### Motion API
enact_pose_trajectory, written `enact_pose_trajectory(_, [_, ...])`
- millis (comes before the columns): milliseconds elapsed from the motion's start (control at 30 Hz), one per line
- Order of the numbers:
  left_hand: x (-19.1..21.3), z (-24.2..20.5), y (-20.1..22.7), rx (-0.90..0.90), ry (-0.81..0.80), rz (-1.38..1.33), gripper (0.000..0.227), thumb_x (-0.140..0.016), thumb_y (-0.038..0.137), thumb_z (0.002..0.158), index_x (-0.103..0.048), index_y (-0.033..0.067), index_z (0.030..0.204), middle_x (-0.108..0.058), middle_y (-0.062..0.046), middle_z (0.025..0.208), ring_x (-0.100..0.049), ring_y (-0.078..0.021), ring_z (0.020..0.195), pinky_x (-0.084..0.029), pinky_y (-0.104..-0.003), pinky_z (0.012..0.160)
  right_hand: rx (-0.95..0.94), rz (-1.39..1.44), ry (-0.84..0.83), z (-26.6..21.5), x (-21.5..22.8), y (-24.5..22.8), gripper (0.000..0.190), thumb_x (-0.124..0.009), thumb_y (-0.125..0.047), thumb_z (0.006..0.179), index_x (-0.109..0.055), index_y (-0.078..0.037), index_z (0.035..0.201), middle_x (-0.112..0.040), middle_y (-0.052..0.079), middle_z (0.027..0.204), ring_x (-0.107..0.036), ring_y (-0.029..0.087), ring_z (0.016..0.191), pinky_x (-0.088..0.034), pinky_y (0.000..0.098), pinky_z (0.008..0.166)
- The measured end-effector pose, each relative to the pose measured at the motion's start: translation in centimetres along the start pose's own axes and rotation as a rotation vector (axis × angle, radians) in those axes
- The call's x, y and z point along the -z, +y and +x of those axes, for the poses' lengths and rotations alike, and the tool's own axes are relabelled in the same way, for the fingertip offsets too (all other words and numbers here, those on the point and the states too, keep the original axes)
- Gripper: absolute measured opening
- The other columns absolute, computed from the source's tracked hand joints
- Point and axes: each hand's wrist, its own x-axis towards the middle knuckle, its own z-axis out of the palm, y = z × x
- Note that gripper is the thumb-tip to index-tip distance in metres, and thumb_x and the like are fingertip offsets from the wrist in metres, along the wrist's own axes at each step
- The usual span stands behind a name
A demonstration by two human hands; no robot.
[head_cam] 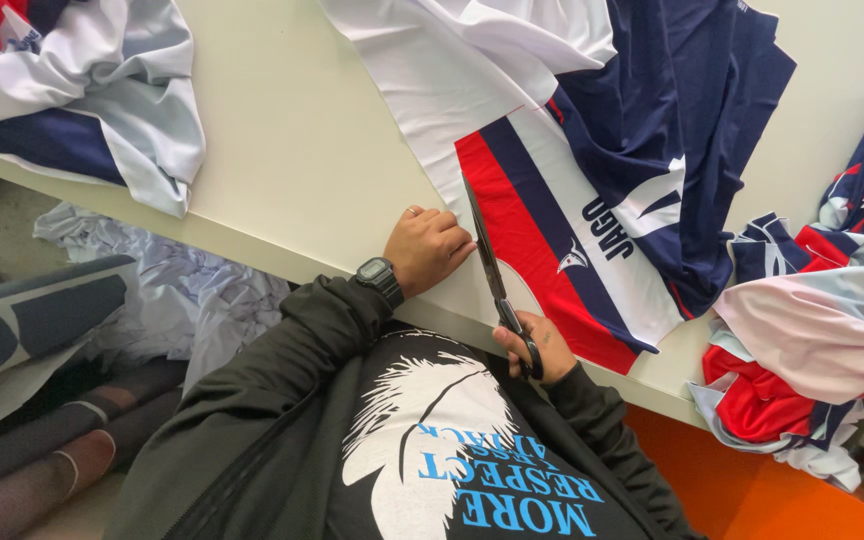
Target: The person lays a blue, white, and red sports jersey on a table and uses scissors to cut along the seams, separating the front and back panels. The person continues trimming the edges of the fabric pieces throughout the clip.
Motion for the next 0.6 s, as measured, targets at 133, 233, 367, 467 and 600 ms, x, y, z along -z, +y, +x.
enact_pose_trajectory(133, [-0.1, 0.0, 0.0, -0.006, 0.018, -0.001, 0.018, -0.074, 0.026, 0.091, -0.071, 0.0145, 0.077, -0.06, 0.0, 0.077, -0.06, -0.0207, 0.075, -0.046, -0.04, 0.081, 0.04, 0.023, -0.019, -0.1, 0.0, -0.1, 0.046, -0.071, -0.045, 0.09, -0.06, -0.001, 0.088, -0.056, 0.001, 0.057, -0.056, 0.011, 0.044, -0.048, 0.0248, 0.043])
enact_pose_trajectory(233, [0.1, 0.0, 0.2, 0.001, 0.003, -0.004, 0.018, -0.075, 0.027, 0.091, -0.071, 0.015, 0.08, -0.06, 0.0, 0.08, -0.06, -0.021, 0.078, -0.046, -0.041, 0.083, 0.046, 0.066, -0.035, -0.2, -0.2, -0.1, 0.045, -0.07, -0.045, 0.092, -0.059, -0.001, 0.087, -0.056, 0.001, 0.057, -0.055, 0.01, 0.045, -0.048, 0.0246, 0.044])
enact_pose_trajectory(367, [1.3, 0.3, -0.3, 0.06, 0.09, -0.078, 0.028, -0.079, 0.033, 0.09, -0.072, 0.0109, 0.104, -0.063, -0.007, 0.106, -0.059, -0.0267, 0.1, -0.044, -0.043, 0.088, 0.048, 0.078, -0.033, -0.2, -0.5, 0.0, 0.042, -0.07, -0.043, 0.091, -0.06, -0.002, 0.087, -0.057, 0.001, 0.058, -0.057, 0.011, 0.045, -0.049, 0.0248, 0.044])
enact_pose_trajectory(467, [2.0, 0.5, -1.3, 0.055, 0.118, 0.21, 0.037, -0.078, 0.033, 0.085, -0.07, 0.0157, 0.116, -0.058, -0.011, 0.132, -0.051, -0.0305, 0.125, -0.039, -0.048, 0.103, 0.021, 0.097, -0.016, -0.2, -0.7, 0.2, 0.04, -0.07, -0.042, 0.092, -0.059, -0.003, 0.087, -0.056, 0.001, 0.058, -0.056, 0.011, 0.045, -0.048, 0.0247, 0.044])
enact_pose_trajectory(600, [2.3, 0.4, -2.1, 0.073, 0.035, 0.276, 0.039, -0.076, 0.034, 0.089, -0.069, 0.0145, 0.121, -0.055, -0.011, 0.14, -0.045, -0.0312, 0.134, -0.033, -0.05, 0.112, 0.043, 0.055, -0.004, 0.0, -0.9, 0.1, 0.041, -0.071, -0.04, 0.092, -0.059, -0.002, 0.085, -0.057, 0.001, 0.058, -0.057, 0.012, 0.045, -0.048, 0.0254, 0.044])
